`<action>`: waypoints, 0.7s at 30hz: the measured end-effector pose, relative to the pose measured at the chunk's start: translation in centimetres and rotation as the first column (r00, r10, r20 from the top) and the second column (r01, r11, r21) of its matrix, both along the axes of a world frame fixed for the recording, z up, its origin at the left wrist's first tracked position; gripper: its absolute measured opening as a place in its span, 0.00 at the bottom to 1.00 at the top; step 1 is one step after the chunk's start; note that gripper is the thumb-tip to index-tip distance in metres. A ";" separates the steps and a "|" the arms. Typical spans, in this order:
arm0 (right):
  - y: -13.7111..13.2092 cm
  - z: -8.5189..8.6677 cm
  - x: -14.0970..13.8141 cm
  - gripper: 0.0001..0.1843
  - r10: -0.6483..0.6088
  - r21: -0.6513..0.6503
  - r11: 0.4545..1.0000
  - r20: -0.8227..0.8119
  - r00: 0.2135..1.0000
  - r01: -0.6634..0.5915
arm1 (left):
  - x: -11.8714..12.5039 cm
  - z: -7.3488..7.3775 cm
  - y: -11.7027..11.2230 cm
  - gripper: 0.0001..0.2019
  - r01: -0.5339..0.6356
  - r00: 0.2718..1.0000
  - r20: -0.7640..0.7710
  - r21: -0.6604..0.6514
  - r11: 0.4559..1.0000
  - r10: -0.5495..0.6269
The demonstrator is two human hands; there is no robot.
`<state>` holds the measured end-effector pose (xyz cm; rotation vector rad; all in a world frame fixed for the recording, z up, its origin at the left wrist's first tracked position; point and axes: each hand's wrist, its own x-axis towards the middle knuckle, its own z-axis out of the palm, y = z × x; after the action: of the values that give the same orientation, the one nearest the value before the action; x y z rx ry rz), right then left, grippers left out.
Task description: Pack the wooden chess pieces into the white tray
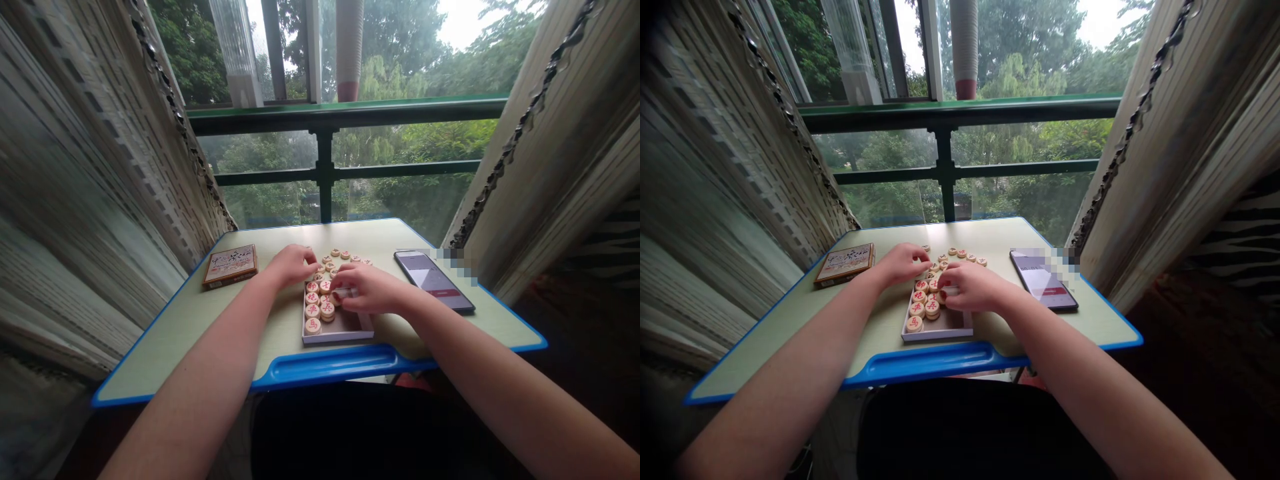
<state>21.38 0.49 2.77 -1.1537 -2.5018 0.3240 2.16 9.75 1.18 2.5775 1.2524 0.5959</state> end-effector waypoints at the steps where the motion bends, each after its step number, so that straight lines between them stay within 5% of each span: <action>1: 0.0 0.0 0.0 0.13 -0.016 -0.028 0.999 0.026 1.000 0.016 | 0.0 0.0 0.0 0.11 0.000 1.000 -0.002 -0.002 1.000 0.000; 14: -0.3 -0.1 -0.1 0.10 -0.053 -0.080 0.995 0.080 0.995 0.060 | 0.0 -0.2 0.1 0.12 -0.027 0.999 -0.035 -0.022 0.999 0.027; 21: 0.0 -0.4 -0.3 0.06 -0.032 0.089 0.995 -0.037 0.999 0.035 | 0.0 -0.1 -0.1 0.13 -0.056 0.996 -0.066 -0.061 0.997 0.052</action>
<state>21.06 0.48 2.42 -1.1436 -2.4370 0.2195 2.14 9.65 1.08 2.5372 1.3436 0.4783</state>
